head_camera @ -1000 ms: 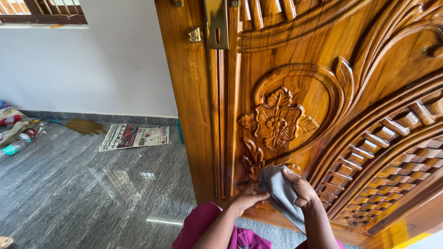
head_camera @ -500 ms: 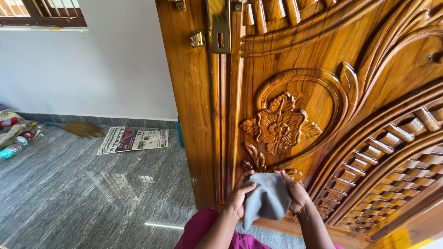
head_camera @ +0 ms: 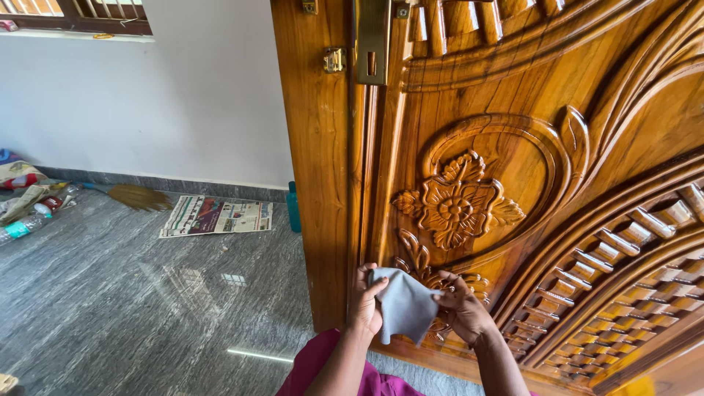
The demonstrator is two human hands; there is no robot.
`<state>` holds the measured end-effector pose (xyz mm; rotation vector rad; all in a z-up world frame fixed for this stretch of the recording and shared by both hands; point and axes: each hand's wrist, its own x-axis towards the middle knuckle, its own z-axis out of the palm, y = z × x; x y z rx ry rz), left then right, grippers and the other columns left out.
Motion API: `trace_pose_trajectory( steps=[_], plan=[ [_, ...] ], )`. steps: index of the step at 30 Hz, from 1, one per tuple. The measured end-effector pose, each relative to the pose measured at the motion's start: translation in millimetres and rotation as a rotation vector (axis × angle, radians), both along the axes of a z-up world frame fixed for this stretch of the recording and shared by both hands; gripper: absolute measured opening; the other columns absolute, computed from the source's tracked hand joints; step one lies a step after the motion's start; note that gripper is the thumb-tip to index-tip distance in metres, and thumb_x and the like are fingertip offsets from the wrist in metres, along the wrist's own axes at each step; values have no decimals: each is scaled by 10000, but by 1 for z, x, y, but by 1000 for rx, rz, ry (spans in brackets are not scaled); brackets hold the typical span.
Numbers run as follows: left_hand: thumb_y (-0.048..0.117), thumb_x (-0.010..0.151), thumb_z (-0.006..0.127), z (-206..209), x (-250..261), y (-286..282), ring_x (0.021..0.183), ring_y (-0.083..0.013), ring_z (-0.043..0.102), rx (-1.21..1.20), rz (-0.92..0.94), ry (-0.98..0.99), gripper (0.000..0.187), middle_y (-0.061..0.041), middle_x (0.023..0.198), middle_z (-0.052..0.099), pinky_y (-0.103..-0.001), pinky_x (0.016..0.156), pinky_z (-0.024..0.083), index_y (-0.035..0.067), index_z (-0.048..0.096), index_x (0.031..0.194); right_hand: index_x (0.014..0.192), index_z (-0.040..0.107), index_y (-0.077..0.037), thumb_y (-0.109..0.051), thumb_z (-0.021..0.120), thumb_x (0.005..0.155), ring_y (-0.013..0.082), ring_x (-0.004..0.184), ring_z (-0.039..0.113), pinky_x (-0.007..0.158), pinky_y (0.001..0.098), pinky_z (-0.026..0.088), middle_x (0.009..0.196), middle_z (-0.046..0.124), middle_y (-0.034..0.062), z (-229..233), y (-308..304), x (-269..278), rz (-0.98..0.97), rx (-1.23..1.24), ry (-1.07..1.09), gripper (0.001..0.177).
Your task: The person is cleaning a wooden door with a cloth. They wipe the door's surface, including the carved details and the metal latch, using a gray cloth.
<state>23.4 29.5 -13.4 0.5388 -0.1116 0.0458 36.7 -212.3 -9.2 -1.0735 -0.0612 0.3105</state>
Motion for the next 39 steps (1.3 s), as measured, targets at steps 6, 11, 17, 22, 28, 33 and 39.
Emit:
trace_pose_trajectory(
  steps=[6, 11, 17, 22, 28, 33, 39],
  plan=[
    [-129, 752, 743, -12, 6, 4, 953, -138, 598, 125, 26, 24, 556, -5, 1017, 627, -302, 928, 485, 160, 615, 1210, 1141, 704, -36, 30, 622, 967, 140, 876, 686, 806, 272, 558, 1010, 727, 55, -6, -49, 17, -242, 95, -147, 203],
    [-117, 770, 739, -26, 12, 6, 937, -135, 624, 190, 1, 93, 443, -17, 984, 669, -311, 910, 493, 135, 642, 1121, 1182, 707, -64, 26, 608, 959, 142, 854, 679, 772, 301, 575, 988, 728, 51, 6, -56, 12, -297, 140, -111, 260],
    [13, 883, 737, -24, 12, 2, 833, -109, 614, 774, 184, 151, 275, 9, 914, 688, -286, 772, 505, 127, 715, 1132, 1295, 687, -68, 169, 641, 830, 146, 912, 670, 859, 328, 572, 1059, 711, 68, 27, -44, -2, -345, -36, -233, 524],
    [103, 924, 728, -11, 3, 0, 790, -72, 648, 1081, 295, 59, 268, 36, 878, 705, -251, 701, 534, 151, 712, 1187, 1281, 674, -39, 97, 675, 851, 126, 1042, 666, 960, 285, 523, 1151, 735, 35, 42, -39, -11, -499, -429, -327, 451],
    [-17, 828, 777, -16, 9, 4, 812, -87, 659, 707, 89, -40, 375, -6, 897, 712, -226, 762, 568, 60, 718, 1190, 1229, 726, -80, -8, 736, 862, 156, 1027, 670, 914, 307, 525, 1126, 706, 46, 53, -44, -22, -616, -827, -446, 374],
    [120, 863, 796, -22, 15, 1, 728, -127, 597, 1019, 281, 9, 206, -31, 828, 699, -264, 651, 492, 65, 773, 1061, 1140, 746, -68, -76, 756, 848, 201, 957, 692, 865, 340, 553, 1014, 674, 96, 48, -48, -19, -662, -976, -597, 293],
    [131, 870, 818, -18, 20, 3, 969, -172, 603, 1037, 960, -471, 175, -76, 1027, 664, -332, 831, 499, 48, 677, 932, 773, 776, -41, -85, 866, 614, 354, 896, 601, 774, 435, 517, 919, 630, 145, 26, -48, -7, -613, -1281, -1023, 188]
  ],
)
